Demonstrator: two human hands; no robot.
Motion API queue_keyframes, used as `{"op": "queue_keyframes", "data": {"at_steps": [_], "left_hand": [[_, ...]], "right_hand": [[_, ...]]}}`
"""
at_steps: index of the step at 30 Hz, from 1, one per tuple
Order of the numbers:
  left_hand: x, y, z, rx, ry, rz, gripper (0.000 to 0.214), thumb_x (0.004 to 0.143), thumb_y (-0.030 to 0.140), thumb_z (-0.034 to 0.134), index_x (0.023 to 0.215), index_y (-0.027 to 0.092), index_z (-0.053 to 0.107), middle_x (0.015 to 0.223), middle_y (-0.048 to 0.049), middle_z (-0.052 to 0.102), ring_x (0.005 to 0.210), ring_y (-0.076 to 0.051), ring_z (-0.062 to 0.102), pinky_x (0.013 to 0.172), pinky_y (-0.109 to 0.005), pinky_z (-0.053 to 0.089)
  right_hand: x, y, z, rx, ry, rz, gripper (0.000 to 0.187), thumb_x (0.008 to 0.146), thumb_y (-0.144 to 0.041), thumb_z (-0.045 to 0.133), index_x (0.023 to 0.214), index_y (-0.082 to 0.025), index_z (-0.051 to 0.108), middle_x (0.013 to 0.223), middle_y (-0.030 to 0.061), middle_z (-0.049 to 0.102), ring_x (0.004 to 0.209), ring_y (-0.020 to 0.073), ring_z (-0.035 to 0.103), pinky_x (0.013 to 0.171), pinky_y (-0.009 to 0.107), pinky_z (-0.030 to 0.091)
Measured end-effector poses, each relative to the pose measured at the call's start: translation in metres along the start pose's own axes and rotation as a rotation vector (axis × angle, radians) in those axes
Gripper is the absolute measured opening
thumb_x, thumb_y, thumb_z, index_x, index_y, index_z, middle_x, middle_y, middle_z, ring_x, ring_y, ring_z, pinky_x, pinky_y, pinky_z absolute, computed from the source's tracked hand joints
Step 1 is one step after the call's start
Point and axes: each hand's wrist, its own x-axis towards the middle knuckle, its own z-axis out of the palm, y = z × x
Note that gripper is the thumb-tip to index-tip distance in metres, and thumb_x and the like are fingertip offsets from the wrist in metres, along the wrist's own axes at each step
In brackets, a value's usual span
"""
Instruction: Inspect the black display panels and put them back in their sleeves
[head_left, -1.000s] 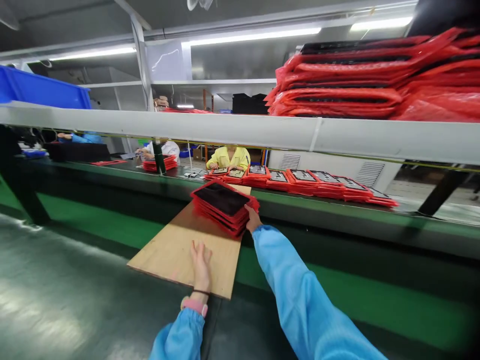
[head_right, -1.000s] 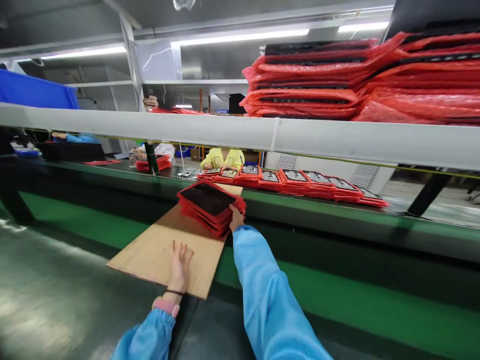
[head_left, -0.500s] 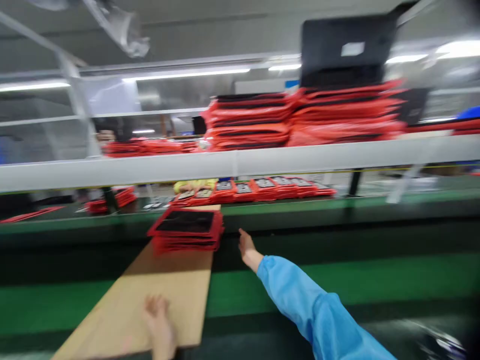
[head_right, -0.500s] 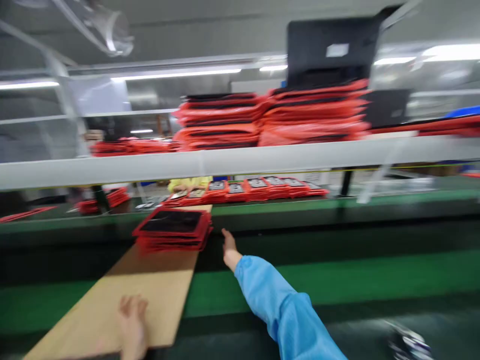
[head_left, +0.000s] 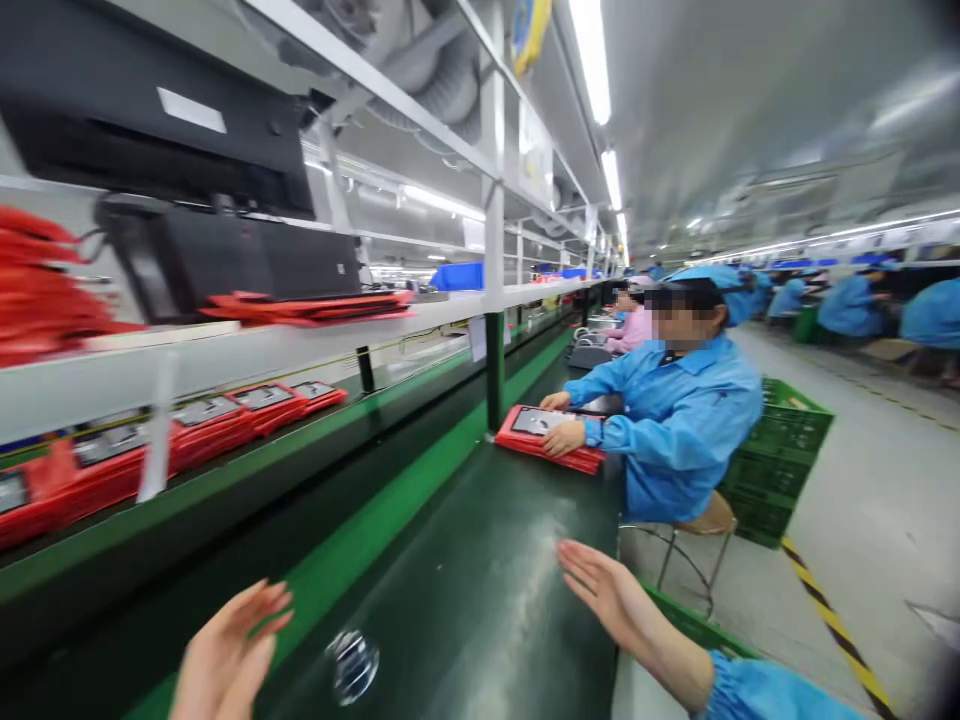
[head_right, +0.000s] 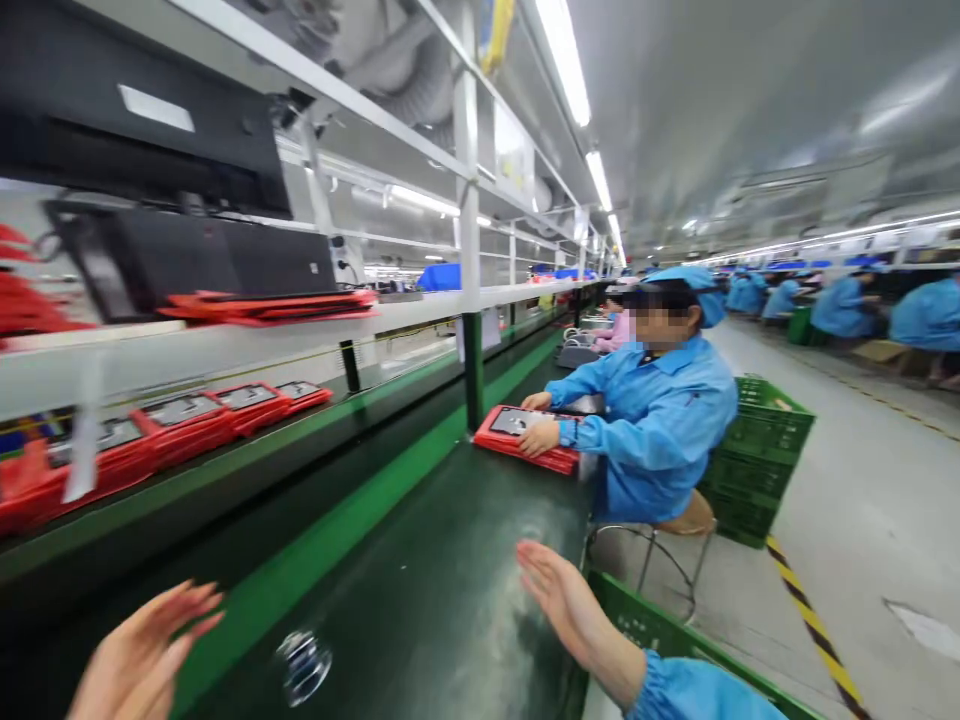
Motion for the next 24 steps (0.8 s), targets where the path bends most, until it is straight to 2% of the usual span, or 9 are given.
{"op": "queue_keyframes", "data": {"at_steps": [2,4,6,8,10,14,18,21,24], "left_hand": [[0.024,-0.016,0.088,-0.107,-0.142,-0.244,0.047,0.060,0.034,0.082,0.101,0.023,0.062,0.112,-0.0030,0.063,0.118,-0.025,0.052,0.101,-0.034,0.039],[0.043,-0.040,0.175,-0.122,-0.213,-0.413,0.027,0.076,0.028,0.070,0.100,0.020,0.062,0.106,-0.0040,0.065,0.106,-0.022,0.059,0.092,-0.034,0.046],[0.056,-0.071,0.251,-0.097,-0.237,-0.648,0.025,0.086,0.029,0.059,0.107,0.015,0.059,0.108,-0.0072,0.064,0.095,-0.020,0.062,0.082,-0.041,0.052],[0.060,-0.104,0.312,-0.078,-0.243,-0.849,0.033,0.087,0.032,0.058,0.117,0.017,0.056,0.119,-0.0089,0.059,0.099,-0.022,0.061,0.082,-0.044,0.052],[0.059,-0.136,0.357,-0.096,-0.239,-0.987,0.039,0.087,0.034,0.058,0.122,0.019,0.053,0.125,-0.0100,0.056,0.105,-0.024,0.059,0.085,-0.046,0.051],[0.052,-0.182,0.419,-0.194,-0.225,-1.147,0.044,0.087,0.038,0.058,0.126,0.020,0.051,0.131,-0.0107,0.052,0.112,-0.027,0.055,0.090,-0.050,0.048],[0.048,-0.206,0.469,-0.272,-0.223,-1.202,0.043,0.087,0.039,0.057,0.125,0.020,0.051,0.130,-0.0107,0.053,0.111,-0.026,0.056,0.090,-0.050,0.048],[0.043,-0.213,0.493,-0.327,-0.260,-1.205,0.043,0.087,0.039,0.057,0.125,0.019,0.052,0.130,-0.0106,0.053,0.110,-0.026,0.056,0.090,-0.050,0.048],[0.039,-0.211,0.496,-0.435,-0.352,-1.171,0.039,0.087,0.039,0.057,0.121,0.018,0.054,0.124,-0.0100,0.057,0.104,-0.024,0.059,0.086,-0.047,0.050]], "right_hand": [[0.038,-0.028,-0.049,0.030,0.174,-0.018,0.012,0.076,-0.023,0.067,0.084,-0.015,0.070,0.105,0.0110,0.072,0.119,0.0261,0.056,0.101,0.038,0.042],[0.076,-0.051,-0.084,0.066,0.300,-0.032,0.015,0.088,-0.026,0.060,0.096,-0.015,0.066,0.111,0.0088,0.067,0.108,0.0235,0.060,0.094,0.042,0.047],[0.112,-0.069,-0.106,0.104,0.380,-0.046,0.022,0.093,-0.030,0.057,0.110,-0.016,0.061,0.117,0.0079,0.063,0.101,0.0221,0.062,0.086,0.043,0.051],[0.146,-0.083,-0.117,0.134,0.425,-0.058,0.027,0.093,-0.031,0.056,0.116,-0.018,0.057,0.119,0.0079,0.060,0.098,0.0217,0.063,0.082,0.042,0.054],[0.179,-0.095,-0.123,0.154,0.444,-0.067,0.028,0.093,-0.030,0.057,0.118,-0.018,0.057,0.120,0.0081,0.060,0.098,0.0217,0.063,0.081,0.041,0.054],[0.234,-0.119,-0.120,0.174,0.432,-0.075,0.029,0.093,-0.030,0.057,0.119,-0.018,0.056,0.120,0.0082,0.060,0.097,0.0218,0.063,0.080,0.042,0.055],[0.270,-0.145,-0.105,0.184,0.298,0.005,0.031,0.092,-0.033,0.057,0.118,-0.017,0.056,0.117,0.0082,0.061,0.096,0.0221,0.064,0.080,0.042,0.055],[0.280,-0.155,-0.093,0.181,0.187,0.098,0.031,0.092,-0.035,0.057,0.117,-0.016,0.057,0.117,0.0082,0.062,0.096,0.0221,0.064,0.081,0.043,0.054],[0.274,-0.150,-0.086,0.155,0.140,0.208,0.031,0.092,-0.036,0.057,0.116,-0.016,0.057,0.115,0.0081,0.062,0.095,0.0218,0.064,0.080,0.042,0.054]]}}
